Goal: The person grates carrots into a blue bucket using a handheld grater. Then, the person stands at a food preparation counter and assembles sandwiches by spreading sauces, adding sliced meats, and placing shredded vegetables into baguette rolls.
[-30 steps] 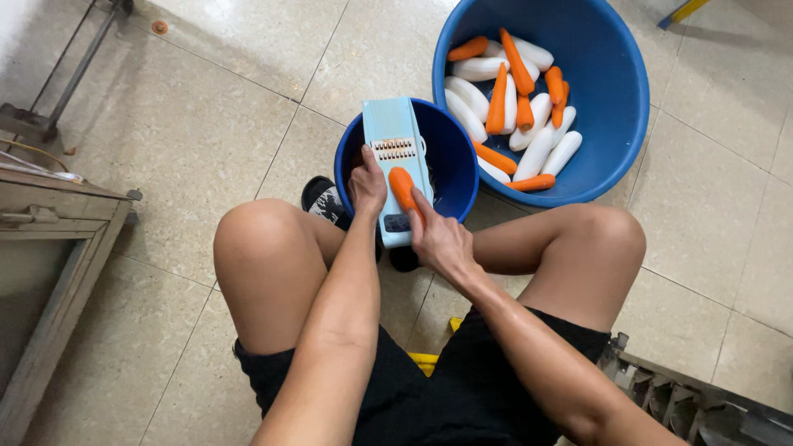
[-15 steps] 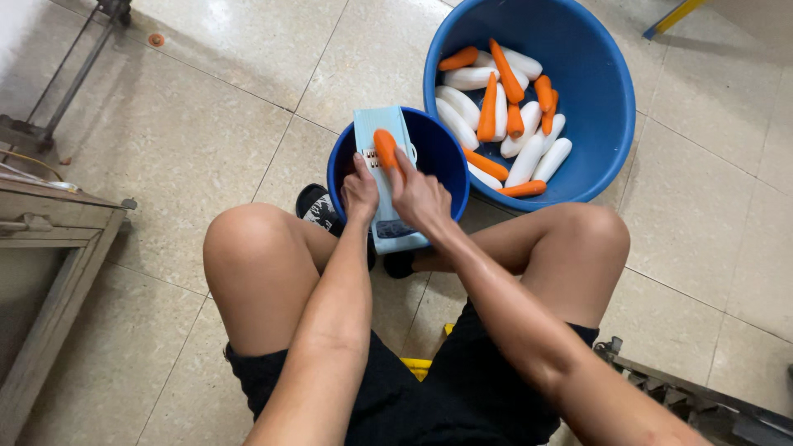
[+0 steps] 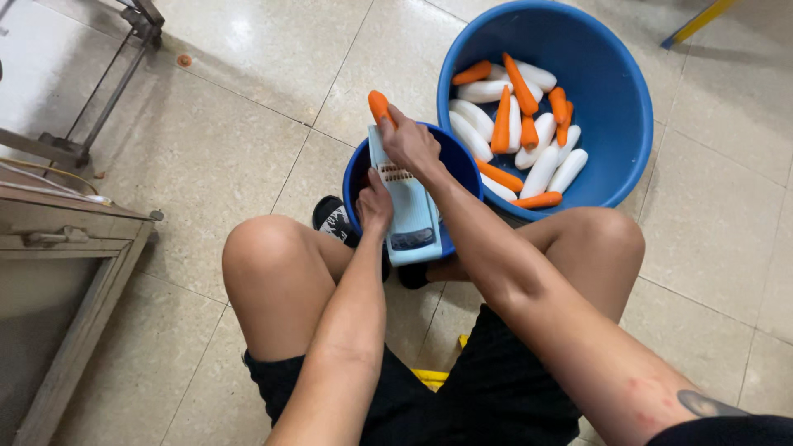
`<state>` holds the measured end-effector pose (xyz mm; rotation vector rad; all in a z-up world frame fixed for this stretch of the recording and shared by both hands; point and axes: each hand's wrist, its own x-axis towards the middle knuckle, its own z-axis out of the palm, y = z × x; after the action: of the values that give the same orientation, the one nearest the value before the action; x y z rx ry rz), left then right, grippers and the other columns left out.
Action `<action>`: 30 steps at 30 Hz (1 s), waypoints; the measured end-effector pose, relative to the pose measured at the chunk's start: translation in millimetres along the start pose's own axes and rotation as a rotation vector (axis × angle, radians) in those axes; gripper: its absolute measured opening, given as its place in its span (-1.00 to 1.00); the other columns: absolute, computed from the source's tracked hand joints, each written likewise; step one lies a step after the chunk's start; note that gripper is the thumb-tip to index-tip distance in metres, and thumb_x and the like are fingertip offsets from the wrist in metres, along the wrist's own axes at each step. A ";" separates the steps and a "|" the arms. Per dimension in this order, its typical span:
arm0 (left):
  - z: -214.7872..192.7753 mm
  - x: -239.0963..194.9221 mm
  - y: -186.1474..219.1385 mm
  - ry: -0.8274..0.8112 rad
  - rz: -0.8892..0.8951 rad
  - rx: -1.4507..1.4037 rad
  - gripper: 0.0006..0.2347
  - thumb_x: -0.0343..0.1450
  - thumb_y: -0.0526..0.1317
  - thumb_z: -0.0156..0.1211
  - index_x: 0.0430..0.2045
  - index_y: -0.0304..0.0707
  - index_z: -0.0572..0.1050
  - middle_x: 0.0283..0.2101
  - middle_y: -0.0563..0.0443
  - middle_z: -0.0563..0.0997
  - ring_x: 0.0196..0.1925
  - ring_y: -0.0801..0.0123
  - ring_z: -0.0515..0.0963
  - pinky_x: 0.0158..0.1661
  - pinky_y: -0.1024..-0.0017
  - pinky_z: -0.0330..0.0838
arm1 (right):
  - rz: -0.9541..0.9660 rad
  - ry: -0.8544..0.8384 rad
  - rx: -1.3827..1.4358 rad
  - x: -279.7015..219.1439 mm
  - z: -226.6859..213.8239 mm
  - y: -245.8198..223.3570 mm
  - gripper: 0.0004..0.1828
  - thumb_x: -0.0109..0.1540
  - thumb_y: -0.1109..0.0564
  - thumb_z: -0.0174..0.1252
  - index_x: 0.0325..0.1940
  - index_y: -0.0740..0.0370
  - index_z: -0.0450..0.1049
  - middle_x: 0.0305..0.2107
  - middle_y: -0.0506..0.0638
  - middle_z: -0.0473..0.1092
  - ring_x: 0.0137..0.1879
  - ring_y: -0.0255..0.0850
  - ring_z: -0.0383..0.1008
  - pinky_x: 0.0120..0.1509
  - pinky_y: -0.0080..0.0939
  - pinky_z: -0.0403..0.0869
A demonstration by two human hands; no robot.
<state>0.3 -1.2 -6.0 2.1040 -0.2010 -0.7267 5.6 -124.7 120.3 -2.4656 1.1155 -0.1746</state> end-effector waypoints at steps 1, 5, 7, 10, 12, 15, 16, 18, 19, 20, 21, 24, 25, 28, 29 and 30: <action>-3.1 -0.7 -1.6 -0.001 0.000 -0.012 -0.28 0.53 0.26 -0.44 -0.22 -0.44 0.65 -0.11 -0.57 0.58 0.08 -0.38 0.52 0.15 0.03 0.33 | 0.134 -0.083 0.166 -10.7 -4.2 4.6 -0.44 0.35 -0.28 -0.04 0.41 -0.16 0.31 -0.30 0.23 0.54 -0.28 0.17 0.51 -0.22 0.17 0.47; -6.3 -0.8 1.9 0.016 0.014 -0.057 -0.35 0.51 0.23 -0.37 -0.25 -0.37 0.66 -0.14 -0.46 0.65 0.03 -0.30 0.58 0.10 0.03 0.37 | 0.527 -0.343 0.886 -76.2 -40.7 37.8 -0.48 0.32 -0.31 -0.03 0.24 -0.09 0.48 -0.60 -0.02 0.27 -0.73 -0.37 0.12 -0.69 -0.34 0.14; -10.5 2.1 3.3 0.058 0.040 -0.039 -0.41 0.49 0.20 -0.28 -0.25 -0.37 0.65 -0.13 -0.41 0.65 0.03 -0.25 0.60 0.09 0.05 0.39 | 0.614 -0.465 1.166 -95.7 -56.2 62.3 -0.53 0.37 -0.30 0.03 0.09 0.08 0.46 -0.58 -0.06 0.31 -0.71 -0.41 0.11 -0.68 -0.42 0.10; -27.8 1.3 18.5 0.131 0.083 0.024 -0.52 0.44 0.13 -0.10 -0.18 -0.34 0.61 -0.08 -0.37 0.64 0.06 -0.21 0.58 0.09 0.08 0.38 | 0.644 -0.508 1.381 -111.7 -64.5 93.7 -0.60 0.39 -0.21 0.11 -0.01 0.16 0.45 -0.54 -0.08 0.34 -0.67 -0.45 0.17 -0.64 -0.48 0.10; -51.0 -8.9 35.9 0.146 0.108 0.074 -0.57 0.39 0.08 0.02 -0.11 -0.31 0.58 -0.05 -0.35 0.61 0.09 -0.20 0.54 0.09 0.08 0.35 | 0.669 -0.496 1.453 -120.5 -67.1 109.3 -0.65 0.38 -0.20 0.11 -0.05 0.12 0.43 -0.54 -0.08 0.36 -0.67 -0.45 0.18 -0.65 -0.48 0.09; -98.0 -35.9 74.7 0.172 0.325 0.170 -0.60 0.41 0.04 0.12 -0.10 -0.33 0.60 -0.08 -0.35 0.63 0.02 -0.16 0.57 0.04 0.10 0.39 | 0.707 -0.506 1.594 -125.3 -80.0 116.5 -0.66 0.32 -0.24 0.03 -0.12 0.04 0.38 -0.57 -0.08 0.39 -0.71 -0.43 0.17 -0.69 -0.47 0.09; -113.6 -48.0 90.5 0.097 0.300 0.132 -0.61 0.42 0.04 0.12 -0.08 -0.31 0.60 -0.12 -0.30 0.67 -0.05 -0.03 0.62 -0.01 0.16 0.45 | 0.692 -0.517 1.666 -126.8 -87.5 117.3 -0.65 0.30 -0.24 0.01 -0.11 0.03 0.40 -0.58 -0.06 0.39 -0.70 -0.43 0.20 -0.68 -0.48 0.11; -144.8 -76.4 119.4 -0.064 0.246 0.060 -0.61 0.44 0.05 0.11 -0.05 -0.26 0.60 -0.21 -0.19 0.75 -0.20 0.23 0.73 -0.11 0.30 0.56 | 0.664 -0.487 1.689 -128.8 -104.2 117.9 -0.68 0.30 -0.22 0.03 -0.12 0.03 0.40 -0.57 -0.08 0.39 -0.66 -0.42 0.26 -0.63 -0.48 0.17; -151.4 -89.1 138.0 -0.061 0.278 0.025 -0.63 0.45 0.02 0.13 -0.03 -0.27 0.59 -0.24 -0.16 0.74 -0.27 0.31 0.71 -0.20 0.35 0.56 | 0.652 -0.446 1.641 -123.5 -113.5 117.5 -0.70 0.32 -0.20 0.07 -0.14 0.02 0.40 -0.56 -0.10 0.38 -0.62 -0.42 0.29 -0.59 -0.47 0.21; -156.9 -100.0 156.3 -0.062 0.305 -0.005 -0.64 0.45 -0.01 0.15 -0.02 -0.28 0.58 -0.27 -0.13 0.74 -0.34 0.39 0.70 -0.29 0.41 0.56 | 0.647 -0.405 1.596 -121.5 -119.0 119.3 -0.72 0.34 -0.18 0.11 -0.15 0.02 0.39 -0.55 -0.12 0.37 -0.59 -0.42 0.32 -0.55 -0.46 0.25; -161.5 -109.4 174.0 -0.109 0.359 -0.062 -0.63 0.46 -0.03 0.13 0.04 -0.29 0.54 -0.26 -0.15 0.72 -0.36 0.36 0.71 -0.31 0.42 0.57 | 0.653 -0.360 1.567 -119.8 -122.2 123.3 -0.72 0.35 -0.18 0.13 -0.15 0.05 0.40 -0.54 -0.12 0.37 -0.57 -0.42 0.33 -0.54 -0.45 0.26; -171.3 -128.4 218.3 -0.196 0.513 -0.120 -0.58 0.50 -0.05 0.07 0.22 -0.25 0.36 -0.21 -0.18 0.67 -0.38 0.32 0.73 -0.38 0.42 0.57 | 0.697 -0.217 1.458 -92.9 -120.8 142.9 -0.70 0.31 -0.16 0.20 -0.16 0.10 0.45 -0.51 -0.10 0.38 -0.51 -0.36 0.37 -0.51 -0.38 0.29; -171.7 -128.4 229.0 -0.216 0.560 -0.118 -0.55 0.50 -0.05 0.05 0.28 -0.23 0.30 -0.19 -0.19 0.66 -0.39 0.31 0.74 -0.40 0.41 0.57 | 0.733 -0.163 1.413 -78.8 -114.0 154.2 -0.69 0.28 -0.16 0.21 -0.15 0.10 0.46 -0.50 -0.09 0.39 -0.50 -0.33 0.38 -0.51 -0.34 0.30; -168.4 -111.2 239.8 -0.269 0.669 -0.101 -0.52 0.53 -0.06 0.02 0.35 -0.21 0.21 -0.15 -0.22 0.65 -0.36 0.29 0.75 -0.44 0.39 0.61 | 0.761 -0.056 1.154 -38.0 -68.7 202.5 -0.61 0.21 -0.11 0.27 -0.08 0.21 0.47 -0.43 -0.06 0.41 -0.43 -0.26 0.42 -0.46 -0.22 0.39; -165.7 -99.8 240.7 -0.264 0.693 -0.101 -0.52 0.54 -0.06 0.00 0.36 -0.21 0.17 -0.16 -0.22 0.64 -0.36 0.29 0.74 -0.46 0.39 0.62 | 0.752 -0.031 1.047 -23.9 -49.3 222.3 -0.57 0.19 -0.09 0.30 -0.05 0.27 0.47 -0.39 -0.05 0.41 -0.40 -0.25 0.43 -0.44 -0.18 0.43; -161.0 -87.0 241.8 -0.262 0.714 -0.103 -0.52 0.55 -0.07 -0.01 0.38 -0.20 0.14 -0.16 -0.23 0.63 -0.37 0.28 0.74 -0.47 0.39 0.63 | 0.753 -0.016 0.969 -10.7 -28.6 242.6 -0.54 0.18 -0.07 0.30 0.00 0.30 0.46 -0.37 0.00 0.43 -0.37 -0.20 0.45 -0.39 -0.14 0.44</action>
<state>49.2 -1.2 293.3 1.6577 -0.9769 -0.5480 -176.4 -268.4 42.6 -1.1287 1.4171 -0.3518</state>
